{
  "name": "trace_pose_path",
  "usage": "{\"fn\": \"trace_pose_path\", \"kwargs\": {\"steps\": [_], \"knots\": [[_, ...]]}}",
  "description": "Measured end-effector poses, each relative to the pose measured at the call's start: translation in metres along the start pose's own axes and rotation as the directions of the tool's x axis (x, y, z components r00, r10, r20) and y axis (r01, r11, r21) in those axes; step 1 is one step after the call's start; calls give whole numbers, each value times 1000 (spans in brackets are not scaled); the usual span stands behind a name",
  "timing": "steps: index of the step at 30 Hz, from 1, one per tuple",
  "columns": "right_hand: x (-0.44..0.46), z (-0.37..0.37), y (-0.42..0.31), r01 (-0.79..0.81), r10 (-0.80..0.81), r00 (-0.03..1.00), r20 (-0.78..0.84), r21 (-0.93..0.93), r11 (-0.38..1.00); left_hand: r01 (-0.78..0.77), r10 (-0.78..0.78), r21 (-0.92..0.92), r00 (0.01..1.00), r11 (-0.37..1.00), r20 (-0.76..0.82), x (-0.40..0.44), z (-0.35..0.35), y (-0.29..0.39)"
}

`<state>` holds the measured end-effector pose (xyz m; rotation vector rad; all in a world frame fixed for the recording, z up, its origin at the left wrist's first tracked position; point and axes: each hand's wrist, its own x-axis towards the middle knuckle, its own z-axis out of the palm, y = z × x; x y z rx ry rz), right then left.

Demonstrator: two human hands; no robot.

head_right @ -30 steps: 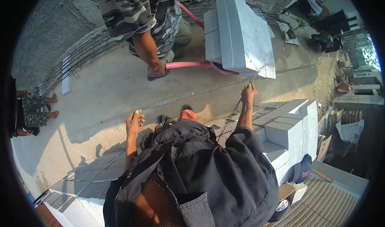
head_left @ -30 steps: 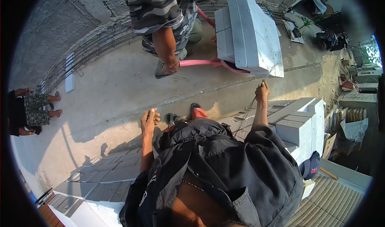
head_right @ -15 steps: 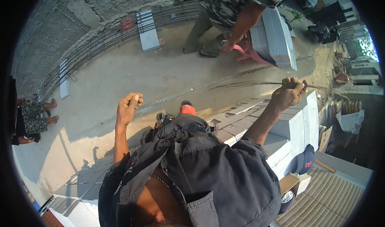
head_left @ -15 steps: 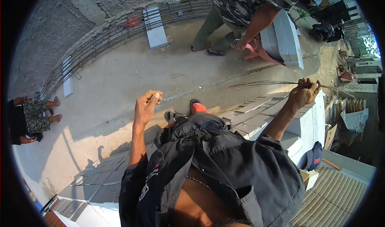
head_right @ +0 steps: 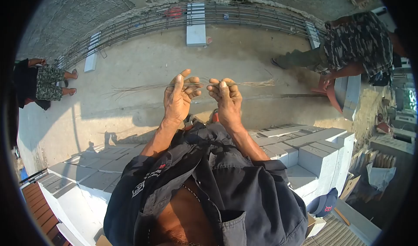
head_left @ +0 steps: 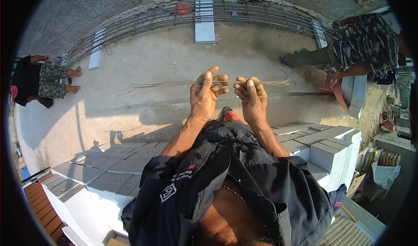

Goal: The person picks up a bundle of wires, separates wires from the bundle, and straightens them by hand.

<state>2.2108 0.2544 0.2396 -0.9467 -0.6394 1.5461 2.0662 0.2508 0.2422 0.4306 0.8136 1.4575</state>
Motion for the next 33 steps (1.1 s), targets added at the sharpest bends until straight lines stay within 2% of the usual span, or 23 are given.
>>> {"fn": "trace_pose_path", "kwargs": {"steps": [1,2,4,5,6,7,9,11,13,14,17,18,20,22,24,27,30,32,33], "knots": [[0,1,1,-120,121,992,37,-30,992,-9,9,13,1000,1000,-29,-1,-9,6],[-1,0,-4,-195,222,972,83,-256,947,-17,19,27,998,999,-60,-4,-18,12],[-4,-3,-22,-254,426,898,109,-662,705,-50,57,61,992,997,-109,-7,-38,26],[-3,-9,-28,92,165,956,242,-784,613,-76,86,80,988,994,-129,-8,-50,34],[-2,-16,-33,410,-75,906,417,-816,407,-103,117,98,982,990,-149,-10,-61,42],[-2,-17,-37,647,-256,753,606,-754,117,-123,134,92,983,988,-122,-12,-71,50],[17,-5,-45,709,-342,631,696,-697,-110,-162,167,80,984,984,-64,-19,-86,69],[35,-2,-41,772,-287,589,755,-631,-77,-173,178,80,982,982,-63,-25,-95,81],[48,-11,-25,797,-98,589,802,-558,230,-184,187,47,980,982,-64,-27,-103,92],[41,-15,-23,370,278,763,583,-747,553,-188,189,17,977,982,-98,-26,-112,91],[28,-11,-5,255,359,789,499,-797,547,-236,224,-19,944,972,-243,-19,-123,83],[24,-8,4,263,339,799,497,-795,547,-220,212,-1,939,975,-272,-21,-111,79],[16,4,22,279,299,818,491,-793,541,-125,149,131,969,984,-198,-23,-93,61],[6,21,31,183,300,842,449,-759,625,-77,92,114,986,991,-137,-22,-84,40],[0,26,41,122,262,888,378,-743,658,-89,100,60,970,994,-220,-23,-80,33],[-6,19,53,139,183,923,338,-739,660,-58,33,-68,948,996,-317,-23,-82,27],[-7,9,65,257,42,929,368,-722,642,-26,-25,-123,916,992,-401,-22,-86,20],[-7,7,62,176,151,907,394,-679,713,-23,-15,-84,905,996,-426,-23,-93,14],[-6,8,56,132,203,890,409,-656,743,-11,-14,-65,926,998,-378,-23,-95,12]]}}
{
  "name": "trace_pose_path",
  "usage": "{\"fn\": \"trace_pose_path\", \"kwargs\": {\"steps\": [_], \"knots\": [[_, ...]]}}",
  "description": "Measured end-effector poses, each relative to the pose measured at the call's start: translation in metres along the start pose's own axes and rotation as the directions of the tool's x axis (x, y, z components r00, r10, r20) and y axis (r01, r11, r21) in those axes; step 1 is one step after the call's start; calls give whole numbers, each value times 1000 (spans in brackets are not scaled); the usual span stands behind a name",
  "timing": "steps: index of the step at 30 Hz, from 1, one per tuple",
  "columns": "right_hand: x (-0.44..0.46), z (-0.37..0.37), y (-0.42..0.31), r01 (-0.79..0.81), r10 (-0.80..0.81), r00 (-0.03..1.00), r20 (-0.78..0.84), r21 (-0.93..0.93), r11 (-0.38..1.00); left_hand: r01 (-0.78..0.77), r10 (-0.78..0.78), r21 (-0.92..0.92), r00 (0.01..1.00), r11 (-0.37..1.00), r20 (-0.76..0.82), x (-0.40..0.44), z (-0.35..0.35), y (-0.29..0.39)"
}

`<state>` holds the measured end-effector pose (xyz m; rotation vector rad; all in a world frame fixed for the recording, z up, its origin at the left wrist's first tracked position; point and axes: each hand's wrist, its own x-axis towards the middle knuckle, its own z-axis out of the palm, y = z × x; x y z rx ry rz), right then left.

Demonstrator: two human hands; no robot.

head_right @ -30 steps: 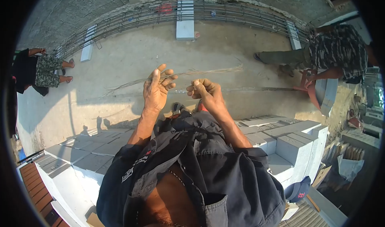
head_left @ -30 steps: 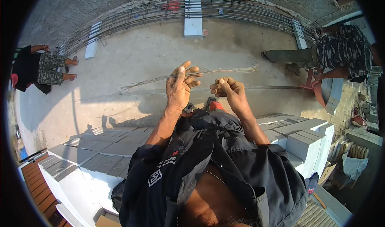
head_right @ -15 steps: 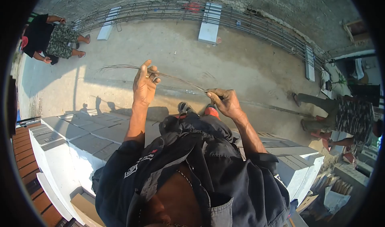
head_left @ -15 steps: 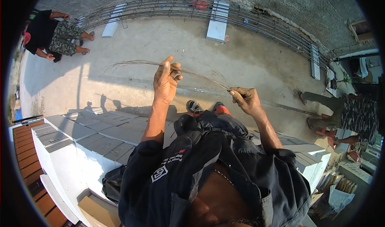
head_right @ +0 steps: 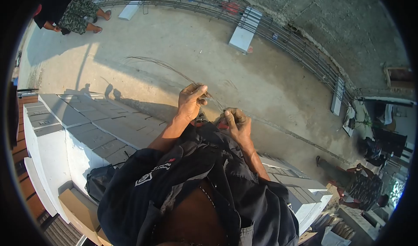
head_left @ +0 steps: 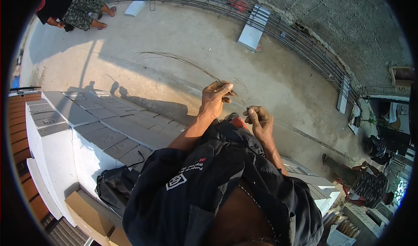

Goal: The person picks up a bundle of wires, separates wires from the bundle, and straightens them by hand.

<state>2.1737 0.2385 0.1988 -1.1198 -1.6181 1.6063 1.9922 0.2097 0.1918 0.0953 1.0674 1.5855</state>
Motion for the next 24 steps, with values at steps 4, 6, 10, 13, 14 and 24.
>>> {"fn": "trace_pose_path", "kwargs": {"steps": [4,6,10,13,14,24], "knots": [[9,-1,-26,-339,286,915,283,157,928,-53,25,135,979,989,202,-7,3,-2],[13,11,-26,-215,210,953,218,-2,977,-74,23,228,976,971,218,-3,6,-9],[16,1,-24,8,27,993,114,-300,954,-42,68,-141,980,989,187,4,5,22],[11,-7,-31,82,-40,992,118,-378,922,-103,131,-124,960,987,246,2,-5,48],[11,-10,-26,127,-85,989,120,-403,906,-89,116,-111,958,990,263,1,-7,50],[16,-20,-17,-106,100,955,279,5,994,-133,134,-16,972,991,195,3,27,10]]}}
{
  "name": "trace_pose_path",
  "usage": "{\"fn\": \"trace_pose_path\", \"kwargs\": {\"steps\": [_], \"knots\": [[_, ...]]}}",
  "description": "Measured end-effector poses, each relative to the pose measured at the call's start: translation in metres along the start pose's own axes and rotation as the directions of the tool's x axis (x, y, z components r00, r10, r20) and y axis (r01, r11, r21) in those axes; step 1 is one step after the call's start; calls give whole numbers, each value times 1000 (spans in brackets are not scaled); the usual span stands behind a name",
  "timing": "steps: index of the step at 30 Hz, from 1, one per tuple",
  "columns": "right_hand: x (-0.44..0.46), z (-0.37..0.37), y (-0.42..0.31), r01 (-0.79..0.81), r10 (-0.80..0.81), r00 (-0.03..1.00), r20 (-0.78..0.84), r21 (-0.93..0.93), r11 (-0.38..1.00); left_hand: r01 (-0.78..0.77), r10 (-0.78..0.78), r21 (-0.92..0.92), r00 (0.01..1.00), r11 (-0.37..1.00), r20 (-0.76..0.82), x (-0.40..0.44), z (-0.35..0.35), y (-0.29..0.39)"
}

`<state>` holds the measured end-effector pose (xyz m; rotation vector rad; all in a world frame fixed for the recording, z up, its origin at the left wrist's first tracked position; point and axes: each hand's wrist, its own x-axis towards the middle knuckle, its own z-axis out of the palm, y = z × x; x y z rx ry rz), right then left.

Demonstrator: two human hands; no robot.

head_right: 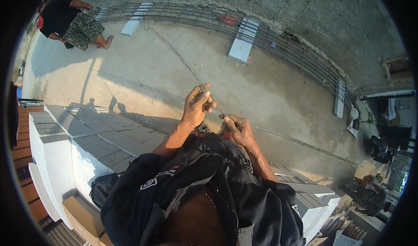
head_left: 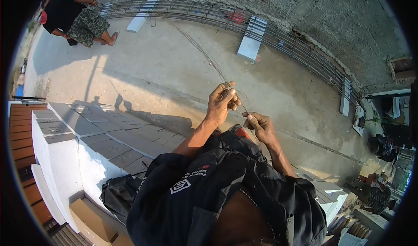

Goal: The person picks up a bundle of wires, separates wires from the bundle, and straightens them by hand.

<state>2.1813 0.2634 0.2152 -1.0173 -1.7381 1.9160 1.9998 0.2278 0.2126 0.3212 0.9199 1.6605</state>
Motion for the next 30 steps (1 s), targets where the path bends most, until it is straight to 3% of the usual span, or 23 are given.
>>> {"fn": "trace_pose_path", "kwargs": {"steps": [1,4,7,10,11,15,18,19,21,23,26,30], "knots": [[0,5,1,36,-34,999,-43,61,997,0,-1,-16,1000,1000,-11,1,2,3],[-5,10,-10,-66,74,993,-91,93,993,-35,36,-78,999,996,14,13,-17,10],[-10,13,-10,86,-128,977,-172,-231,969,-156,157,-37,987,987,40,14,-30,22],[-12,11,-11,104,-129,989,-78,-269,957,-188,190,-62,981,980,29,10,-25,25],[-10,10,-10,78,-101,990,-103,-203,976,-179,197,-123,968,976,154,10,-23,24],[-6,4,-14,59,-58,989,-139,9,998,-179,202,-186,973,966,114,-2,12,27],[-6,0,-32,56,-51,998,-33,176,983,-240,214,232,968,943,132,-5,25,27],[-5,0,-35,38,-44,999,19,237,971,-187,154,204,974,961,168,-7,27,21],[2,9,-37,154,-141,964,-224,41,987,-201,156,318,974,927,163,-11,38,11],[12,8,-27,239,-290,862,-415,-171,956,-178,126,365,979,914,161,-11,39,6],[11,10,-35,248,-415,762,-498,-368,896,-126,89,305,987,944,131,-20,40,-10],[15,11,-35,294,-514,694,-504,-454,841,-193,161,454,981,870,109,-23,44,-15]]}}
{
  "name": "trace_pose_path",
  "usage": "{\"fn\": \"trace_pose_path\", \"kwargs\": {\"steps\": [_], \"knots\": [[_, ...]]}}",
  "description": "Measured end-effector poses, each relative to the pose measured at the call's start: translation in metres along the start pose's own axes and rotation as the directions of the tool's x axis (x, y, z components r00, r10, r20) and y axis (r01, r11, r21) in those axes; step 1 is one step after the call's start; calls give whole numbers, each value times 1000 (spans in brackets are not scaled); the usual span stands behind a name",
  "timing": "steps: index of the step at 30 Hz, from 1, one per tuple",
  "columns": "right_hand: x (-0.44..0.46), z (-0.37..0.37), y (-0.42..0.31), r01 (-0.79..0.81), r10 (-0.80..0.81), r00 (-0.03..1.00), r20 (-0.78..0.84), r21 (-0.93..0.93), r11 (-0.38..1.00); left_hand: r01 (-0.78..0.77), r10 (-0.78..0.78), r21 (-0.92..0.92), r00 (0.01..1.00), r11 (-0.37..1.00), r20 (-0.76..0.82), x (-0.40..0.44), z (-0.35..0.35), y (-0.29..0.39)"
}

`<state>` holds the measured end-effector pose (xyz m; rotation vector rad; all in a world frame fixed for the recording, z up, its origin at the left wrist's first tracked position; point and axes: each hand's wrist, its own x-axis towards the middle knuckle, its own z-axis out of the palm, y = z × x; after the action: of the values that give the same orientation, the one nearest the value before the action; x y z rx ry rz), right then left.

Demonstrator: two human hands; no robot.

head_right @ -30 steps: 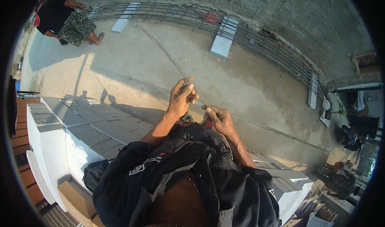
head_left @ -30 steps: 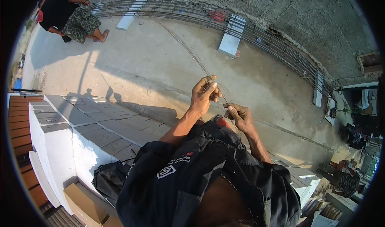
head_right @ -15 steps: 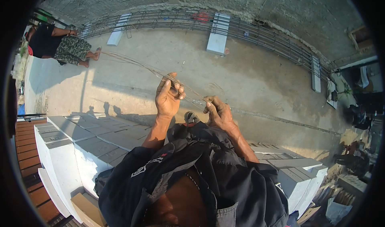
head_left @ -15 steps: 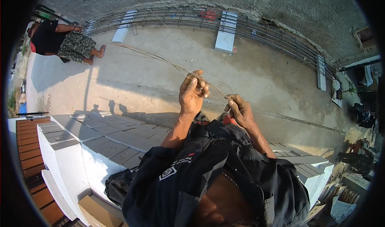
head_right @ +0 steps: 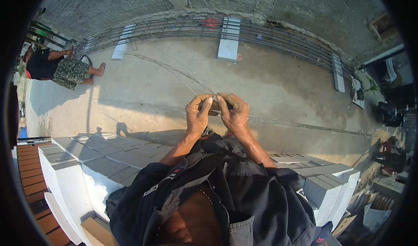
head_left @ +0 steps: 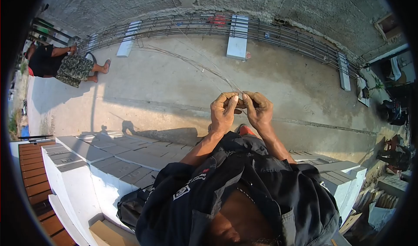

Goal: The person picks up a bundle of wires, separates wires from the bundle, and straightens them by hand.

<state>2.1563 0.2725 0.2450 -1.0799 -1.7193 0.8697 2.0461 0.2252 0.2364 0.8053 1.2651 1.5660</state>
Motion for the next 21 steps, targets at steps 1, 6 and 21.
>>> {"fn": "trace_pose_path", "kwargs": {"steps": [1,6,21], "knots": [[3,-1,-5,42,-42,999,-2,4,999,-92,87,124,995,988,47,4,-7,-3],[-3,-3,-5,-245,213,964,158,230,942,-52,51,-168,999,984,-9,10,-11,14],[11,7,-10,-333,256,918,304,235,913,-86,84,-168,996,982,-22,17,-20,11]]}}
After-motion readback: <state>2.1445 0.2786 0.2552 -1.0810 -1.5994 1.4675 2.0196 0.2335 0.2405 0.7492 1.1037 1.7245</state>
